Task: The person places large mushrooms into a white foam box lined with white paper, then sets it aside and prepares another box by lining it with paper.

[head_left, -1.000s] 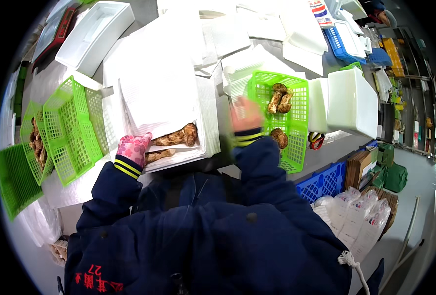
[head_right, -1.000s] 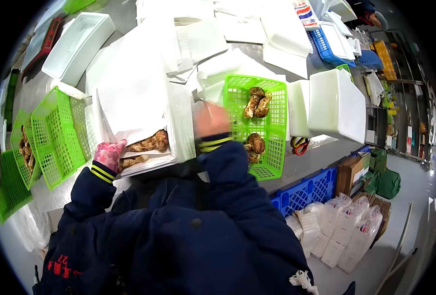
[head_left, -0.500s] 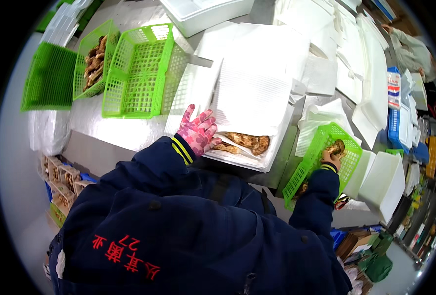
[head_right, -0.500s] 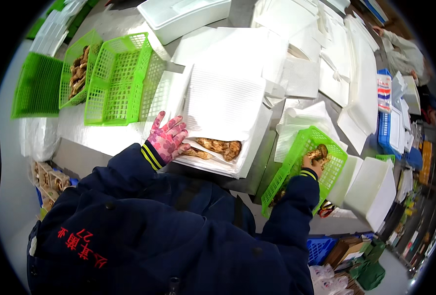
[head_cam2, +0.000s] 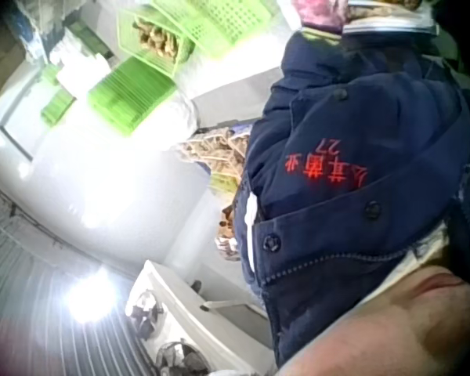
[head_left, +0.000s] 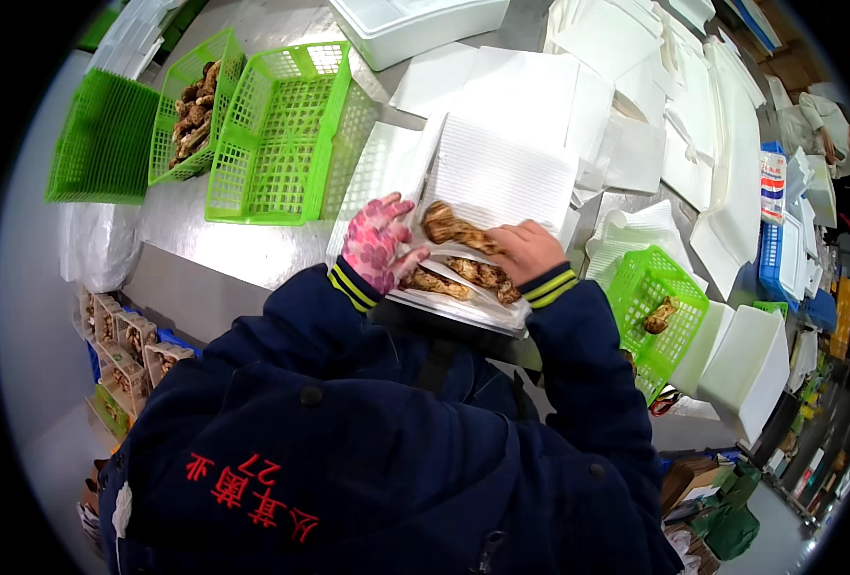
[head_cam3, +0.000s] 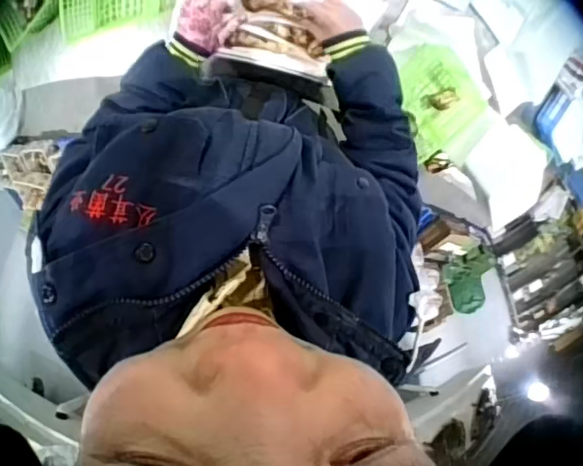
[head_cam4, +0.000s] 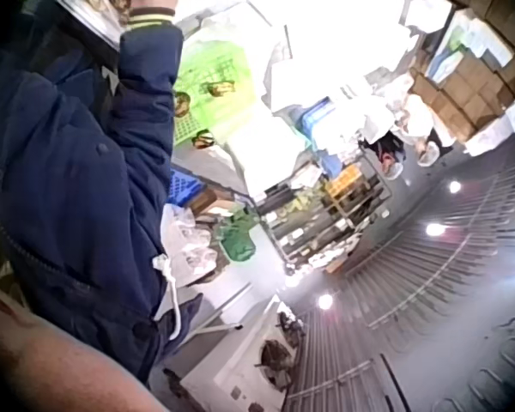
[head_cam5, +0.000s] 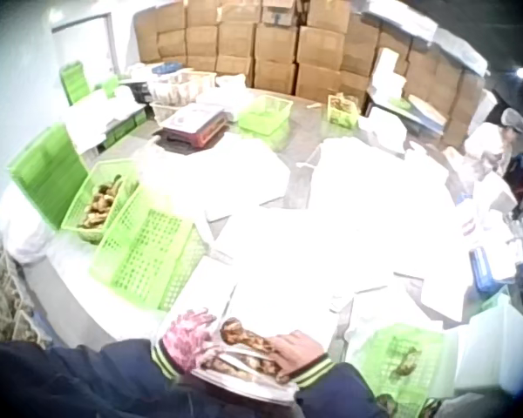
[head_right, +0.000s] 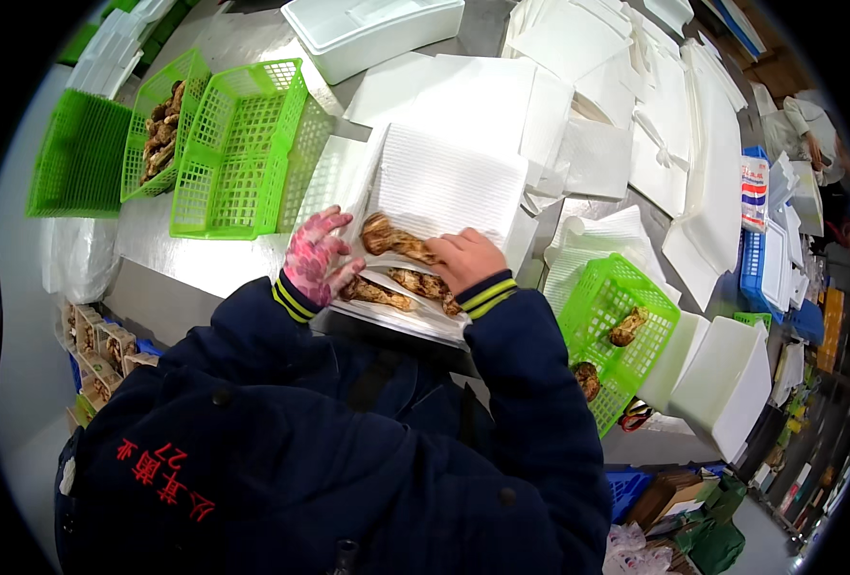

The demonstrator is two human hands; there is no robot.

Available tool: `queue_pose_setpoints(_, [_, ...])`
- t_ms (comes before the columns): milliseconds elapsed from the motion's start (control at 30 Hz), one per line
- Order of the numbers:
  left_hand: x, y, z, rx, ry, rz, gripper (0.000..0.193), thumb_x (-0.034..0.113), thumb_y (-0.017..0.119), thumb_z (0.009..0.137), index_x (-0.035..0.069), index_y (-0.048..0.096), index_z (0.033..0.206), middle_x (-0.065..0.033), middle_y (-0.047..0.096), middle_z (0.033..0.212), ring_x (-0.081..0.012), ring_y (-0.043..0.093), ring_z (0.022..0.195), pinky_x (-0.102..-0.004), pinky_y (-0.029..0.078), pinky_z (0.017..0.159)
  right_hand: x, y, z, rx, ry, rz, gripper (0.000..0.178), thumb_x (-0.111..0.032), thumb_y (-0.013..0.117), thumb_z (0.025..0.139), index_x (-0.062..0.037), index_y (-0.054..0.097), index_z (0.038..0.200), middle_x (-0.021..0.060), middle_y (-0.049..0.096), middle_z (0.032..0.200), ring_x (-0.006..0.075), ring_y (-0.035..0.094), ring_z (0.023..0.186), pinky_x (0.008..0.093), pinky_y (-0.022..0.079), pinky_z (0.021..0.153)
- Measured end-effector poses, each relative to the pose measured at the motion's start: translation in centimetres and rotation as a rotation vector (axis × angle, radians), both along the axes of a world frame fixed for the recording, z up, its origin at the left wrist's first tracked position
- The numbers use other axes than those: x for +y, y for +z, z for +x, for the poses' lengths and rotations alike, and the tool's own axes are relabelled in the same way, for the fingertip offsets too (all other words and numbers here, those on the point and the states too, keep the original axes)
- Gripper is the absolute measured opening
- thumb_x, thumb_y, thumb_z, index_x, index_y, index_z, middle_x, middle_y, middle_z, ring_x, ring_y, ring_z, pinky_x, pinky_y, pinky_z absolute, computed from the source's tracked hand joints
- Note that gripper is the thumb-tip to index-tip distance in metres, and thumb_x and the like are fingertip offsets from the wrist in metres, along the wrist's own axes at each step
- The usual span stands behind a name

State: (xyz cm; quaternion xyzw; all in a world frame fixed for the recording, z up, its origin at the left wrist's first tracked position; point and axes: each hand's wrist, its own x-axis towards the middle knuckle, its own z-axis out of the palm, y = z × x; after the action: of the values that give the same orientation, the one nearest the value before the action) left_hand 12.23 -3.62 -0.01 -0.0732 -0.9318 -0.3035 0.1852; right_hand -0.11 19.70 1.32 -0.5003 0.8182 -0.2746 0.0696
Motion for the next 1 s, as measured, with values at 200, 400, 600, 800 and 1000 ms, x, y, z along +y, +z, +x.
queue_pose_setpoints(200, [0.7,1.3,-3.2,-0.165,-0.102,-0.164,0.059,0.026,0.069,0.071,0.01,0.047,0.123,-0.0109,0.05,0.121,-0.0319,0.037,0.122,-0.0469,0.025,0.102,-0.1,-1.4,0.7,-0.149,-0.043,-0.094,0.034,-0.005,0.061,0.071,-0.0049,0.057,0.104,0.0103,0.058,0.102,0.0292,0.054,0.09,0.0353,0.045,0.079])
queue_pose_setpoints(400, [2.3,-1.3,-4.2,-0.332,-0.301,-0.432,0.054,0.021,0.058,0.076,0.019,0.043,0.128,-0.004,0.053,0.116,-0.0221,0.044,0.116,-0.0517,0.016,0.105,2.2,-0.3,2.6,0.06,-0.219,-0.016,0.02,-0.011,0.06,0.074,-0.0056,0.056,0.093,0.0082,0.06,0.09,0.027,0.055,0.084,0.0364,0.043,0.076])
queue_pose_setpoints(600, [2.4,1.2,-5.1,-0.519,-0.41,-0.641,0.053,0.012,0.051,0.077,0.021,0.042,0.129,-0.0057,0.056,0.11,-0.0207,0.05,0.11,-0.049,0.014,0.108,2.3,-1.0,3.7,0.299,-0.128,-0.009,0.01,-0.016,0.063,0.07,-0.01,0.055,0.074,0.0006,0.055,0.08,0.0204,0.051,0.082,0.0353,0.039,0.079])
queue_pose_setpoints(800, [3.3,0.3,-4.7,-0.514,-0.337,-0.731,0.042,0.017,0.038,0.086,0.024,0.044,0.127,-0.0059,0.057,0.111,-0.0213,0.052,0.106,-0.0472,0.017,0.107,2.3,-1.6,4.1,0.234,-0.124,0.102,0.013,-0.017,0.061,0.071,-0.0078,0.057,0.081,0.0032,0.056,0.086,0.0224,0.051,0.085,0.0362,0.039,0.08])
queue_pose_setpoints(1000, [3.3,0.8,-5.2,-0.588,-0.342,-0.686,0.042,0.018,0.04,0.085,0.023,0.045,0.126,-0.006,0.057,0.11,-0.0222,0.052,0.105,-0.0494,0.018,0.106,3.5,-0.9,1.6,0.12,-0.538,-0.217,0.021,-0.012,0.064,0.072,-0.0032,0.061,0.092,0.0099,0.061,0.076,0.0275,0.056,0.072,0.036,0.045,0.066])
